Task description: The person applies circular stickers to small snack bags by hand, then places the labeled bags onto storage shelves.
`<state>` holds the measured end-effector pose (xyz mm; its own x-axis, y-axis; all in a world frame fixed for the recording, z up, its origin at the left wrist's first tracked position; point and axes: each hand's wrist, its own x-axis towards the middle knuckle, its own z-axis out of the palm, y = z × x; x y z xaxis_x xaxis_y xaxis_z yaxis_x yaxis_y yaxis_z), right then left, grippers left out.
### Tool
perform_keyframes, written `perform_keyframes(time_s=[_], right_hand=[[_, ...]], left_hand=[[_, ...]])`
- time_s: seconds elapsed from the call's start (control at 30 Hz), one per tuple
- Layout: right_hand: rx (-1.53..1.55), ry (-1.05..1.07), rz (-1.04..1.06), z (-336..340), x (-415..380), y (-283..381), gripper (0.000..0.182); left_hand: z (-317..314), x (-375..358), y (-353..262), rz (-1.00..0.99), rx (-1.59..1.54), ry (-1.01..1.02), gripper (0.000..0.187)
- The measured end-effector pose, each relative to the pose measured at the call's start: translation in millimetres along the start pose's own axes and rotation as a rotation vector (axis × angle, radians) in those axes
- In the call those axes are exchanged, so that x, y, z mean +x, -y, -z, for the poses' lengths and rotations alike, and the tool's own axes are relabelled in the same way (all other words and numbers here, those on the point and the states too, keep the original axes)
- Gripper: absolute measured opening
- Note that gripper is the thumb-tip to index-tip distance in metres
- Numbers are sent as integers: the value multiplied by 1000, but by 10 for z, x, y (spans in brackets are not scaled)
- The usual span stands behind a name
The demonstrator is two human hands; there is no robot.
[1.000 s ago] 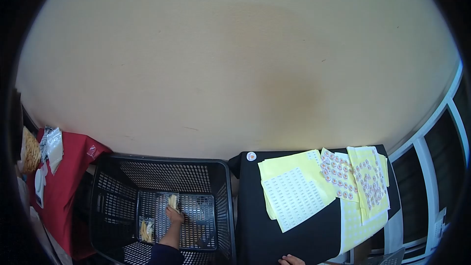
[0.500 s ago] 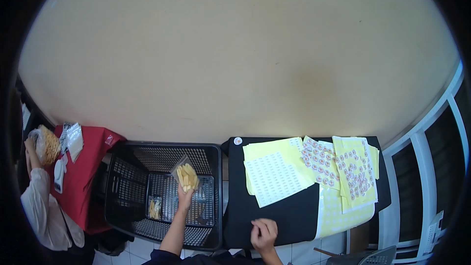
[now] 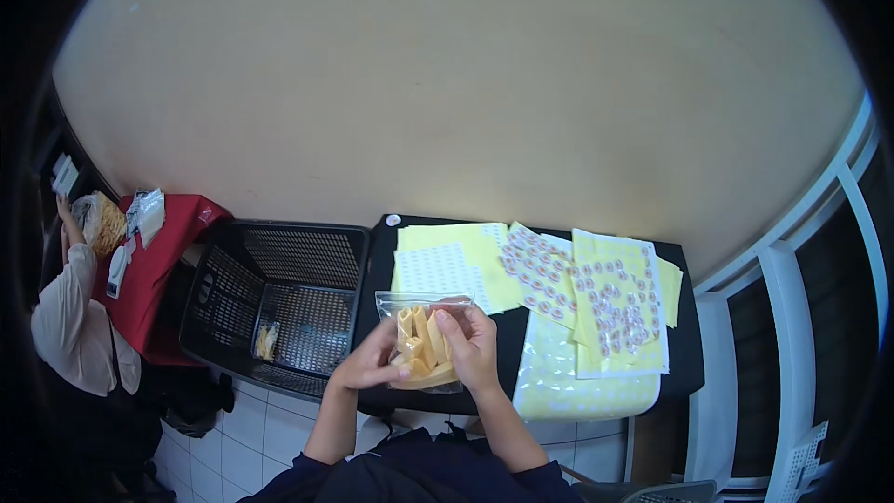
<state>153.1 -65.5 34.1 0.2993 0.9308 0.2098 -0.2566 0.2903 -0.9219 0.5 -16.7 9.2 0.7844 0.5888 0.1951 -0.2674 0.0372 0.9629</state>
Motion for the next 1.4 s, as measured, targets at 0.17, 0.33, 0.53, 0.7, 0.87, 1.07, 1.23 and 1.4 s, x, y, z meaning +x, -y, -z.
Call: perform_keyframes(time_s=[0.17, 0.33, 0.53, 0.7, 0.87, 1.07, 1.23, 1.4], right_hand=[[-26, 7, 51, 372, -230, 223, 15], [-158, 26, 185, 643, -335, 427, 18], [-143, -24, 195, 794, -436, 497, 10], [-117, -74, 213, 712, -444, 507, 8], [-99, -134, 212, 574, -394, 458, 7], [-50, -100, 174, 371, -321, 398, 5], [-140, -26, 252, 264, -279, 439, 8], [-218, -21, 341, 210, -227, 445, 8]], left_hand=[[-609, 327, -128, -142, -58, -341, 27], [-1009, 455, 33, -235, -85, -397, 9], [-1216, 454, -3, -209, 79, -384, 6], [-1199, 469, -52, -263, 151, -342, 5], [-1104, 471, -118, -289, 73, -357, 4], [-901, 419, -174, -236, 16, -405, 4], [-789, 376, -244, -317, 145, -451, 6], [-685, 338, -293, -330, 171, -448, 6]])
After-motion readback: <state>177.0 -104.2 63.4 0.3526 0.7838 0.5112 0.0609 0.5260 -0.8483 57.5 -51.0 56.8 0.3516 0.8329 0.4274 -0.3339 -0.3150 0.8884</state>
